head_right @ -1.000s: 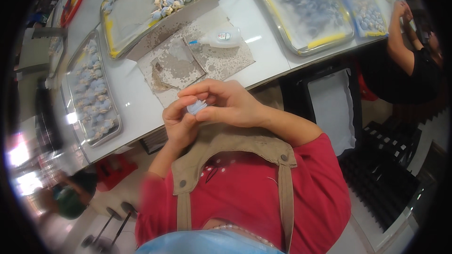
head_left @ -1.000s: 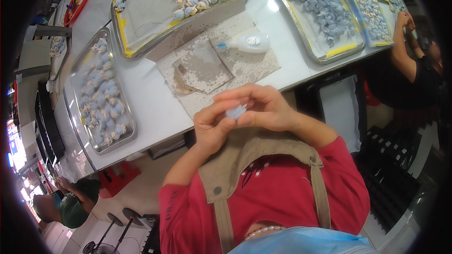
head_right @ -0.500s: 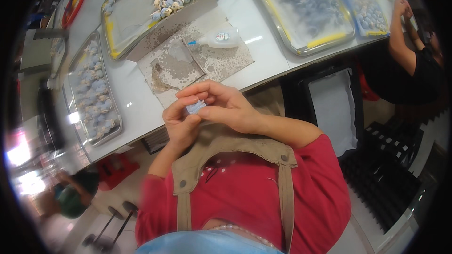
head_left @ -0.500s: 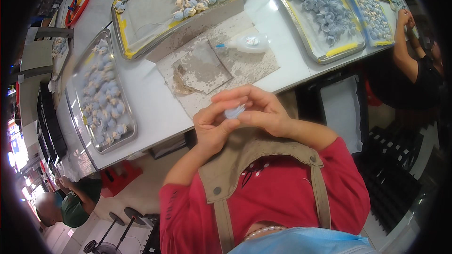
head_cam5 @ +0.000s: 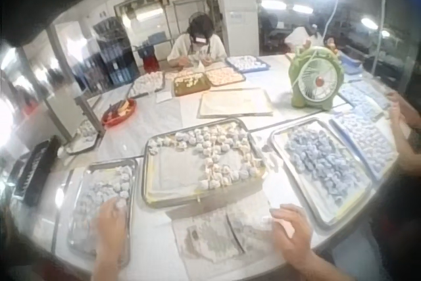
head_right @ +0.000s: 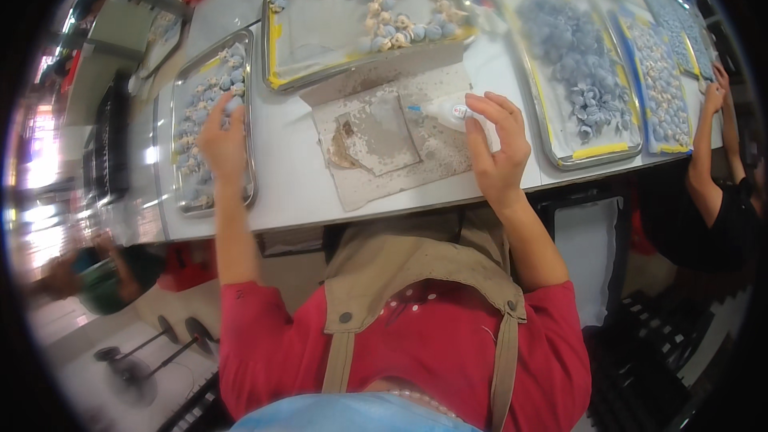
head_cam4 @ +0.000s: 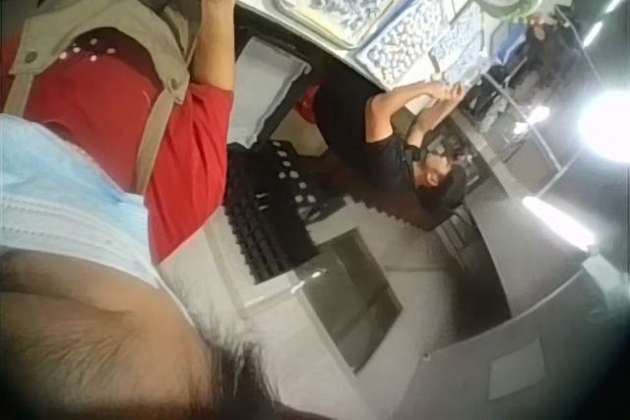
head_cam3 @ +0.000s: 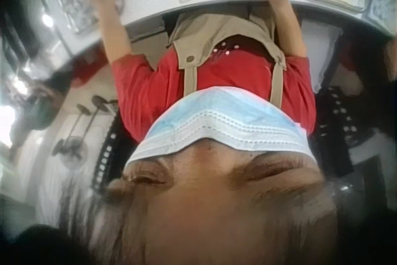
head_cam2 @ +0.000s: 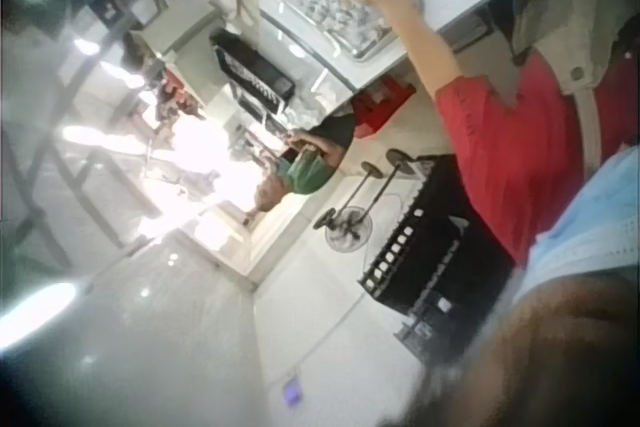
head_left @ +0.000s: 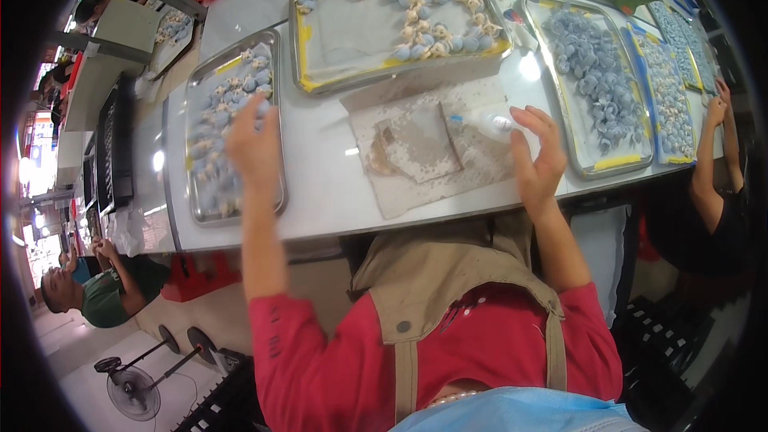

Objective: The person assembles small decorative items by applying glue to a light blue ball and attaching a small white piece. They repeat this process for multiple items, placing the finished pieces onto a tray.

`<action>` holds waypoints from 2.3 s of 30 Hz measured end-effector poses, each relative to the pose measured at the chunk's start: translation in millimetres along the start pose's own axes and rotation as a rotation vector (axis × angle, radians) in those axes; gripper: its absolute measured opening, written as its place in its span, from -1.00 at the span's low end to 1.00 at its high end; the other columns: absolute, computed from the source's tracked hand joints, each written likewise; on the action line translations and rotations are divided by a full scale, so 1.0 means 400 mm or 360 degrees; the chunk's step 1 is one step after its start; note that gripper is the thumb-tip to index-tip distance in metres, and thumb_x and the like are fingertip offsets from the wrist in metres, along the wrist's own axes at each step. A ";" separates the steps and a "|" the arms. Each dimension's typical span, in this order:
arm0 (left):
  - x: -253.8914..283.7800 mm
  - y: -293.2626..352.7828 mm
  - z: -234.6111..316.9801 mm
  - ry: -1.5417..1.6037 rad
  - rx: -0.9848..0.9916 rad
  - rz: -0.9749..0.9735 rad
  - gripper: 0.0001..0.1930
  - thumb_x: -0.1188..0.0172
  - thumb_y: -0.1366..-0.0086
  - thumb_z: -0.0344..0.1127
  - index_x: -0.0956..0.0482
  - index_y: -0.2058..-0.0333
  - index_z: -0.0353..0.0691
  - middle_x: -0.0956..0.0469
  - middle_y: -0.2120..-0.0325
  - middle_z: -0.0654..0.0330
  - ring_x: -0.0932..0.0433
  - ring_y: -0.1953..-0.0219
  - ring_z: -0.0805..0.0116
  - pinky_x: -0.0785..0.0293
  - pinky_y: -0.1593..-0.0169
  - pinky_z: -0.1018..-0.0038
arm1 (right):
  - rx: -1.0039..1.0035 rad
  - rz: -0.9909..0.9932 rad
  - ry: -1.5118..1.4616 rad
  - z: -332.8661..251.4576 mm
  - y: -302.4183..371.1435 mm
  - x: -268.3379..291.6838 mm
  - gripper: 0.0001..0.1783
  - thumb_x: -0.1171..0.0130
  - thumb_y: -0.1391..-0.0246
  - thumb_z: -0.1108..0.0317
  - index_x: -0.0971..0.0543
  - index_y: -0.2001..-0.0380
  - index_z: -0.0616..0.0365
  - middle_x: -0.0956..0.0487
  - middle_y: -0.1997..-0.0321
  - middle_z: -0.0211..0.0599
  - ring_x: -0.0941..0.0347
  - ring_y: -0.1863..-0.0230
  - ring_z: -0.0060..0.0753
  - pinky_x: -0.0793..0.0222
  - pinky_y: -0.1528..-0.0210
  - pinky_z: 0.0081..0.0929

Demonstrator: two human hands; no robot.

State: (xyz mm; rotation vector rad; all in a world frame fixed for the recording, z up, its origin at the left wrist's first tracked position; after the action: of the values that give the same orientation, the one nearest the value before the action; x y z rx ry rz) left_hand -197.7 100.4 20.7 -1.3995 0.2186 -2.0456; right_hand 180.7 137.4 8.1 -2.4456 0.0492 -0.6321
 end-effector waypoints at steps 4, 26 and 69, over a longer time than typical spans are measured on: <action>0.002 -0.109 -0.077 -0.0621 -0.0293 0.0138 -0.77 -0.17 -0.09 -0.25 -0.58 0.26 -0.15 -0.58 0.34 0.17 -0.55 0.33 0.21 -0.43 0.21 0.40 | -0.0103 0.0022 0.0047 0.033 0.009 -0.019 -0.72 -0.08 0.08 0.61 -0.53 0.22 0.20 -0.54 0.16 -0.24 -0.37 0.00 -0.23 -0.25 -0.04 -0.41; -0.408 -0.425 0.169 0.0662 -0.0274 -0.1003 -0.51 -0.29 0.07 0.01 -0.59 0.15 -0.09 -0.54 0.35 0.09 -0.50 0.36 0.33 -0.40 0.24 0.49 | -0.0462 -0.0063 -0.0295 0.074 0.009 -0.038 -0.82 -0.05 0.03 0.63 -0.54 0.31 0.27 -0.53 0.28 -0.21 -0.45 0.21 -0.39 -0.32 0.13 -0.57; -0.094 0.334 0.404 0.2447 0.1096 -0.1396 -0.59 -0.11 -0.20 -0.44 -0.33 -0.05 -0.26 -0.46 0.14 0.15 -0.47 0.32 0.52 -0.39 0.24 0.66 | -0.0524 -0.0372 -0.0037 0.052 0.055 0.006 -0.62 -0.28 0.13 0.34 -0.45 0.21 0.21 -0.49 0.37 -0.30 -0.38 0.34 -0.42 -0.31 0.29 -0.54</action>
State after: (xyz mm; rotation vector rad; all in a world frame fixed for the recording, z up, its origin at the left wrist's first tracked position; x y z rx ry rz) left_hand 8.6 52.5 -3.7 0.8368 -0.5350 -2.9875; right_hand 194.6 130.4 -17.9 -2.8030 -0.1565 -0.7459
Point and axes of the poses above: each hand's wrist, its own y-axis away from the middle knuckle, its own x-axis out of the back of the hand, z = x × y, the point moved 2 cm from there along -y, towards the middle knuckle
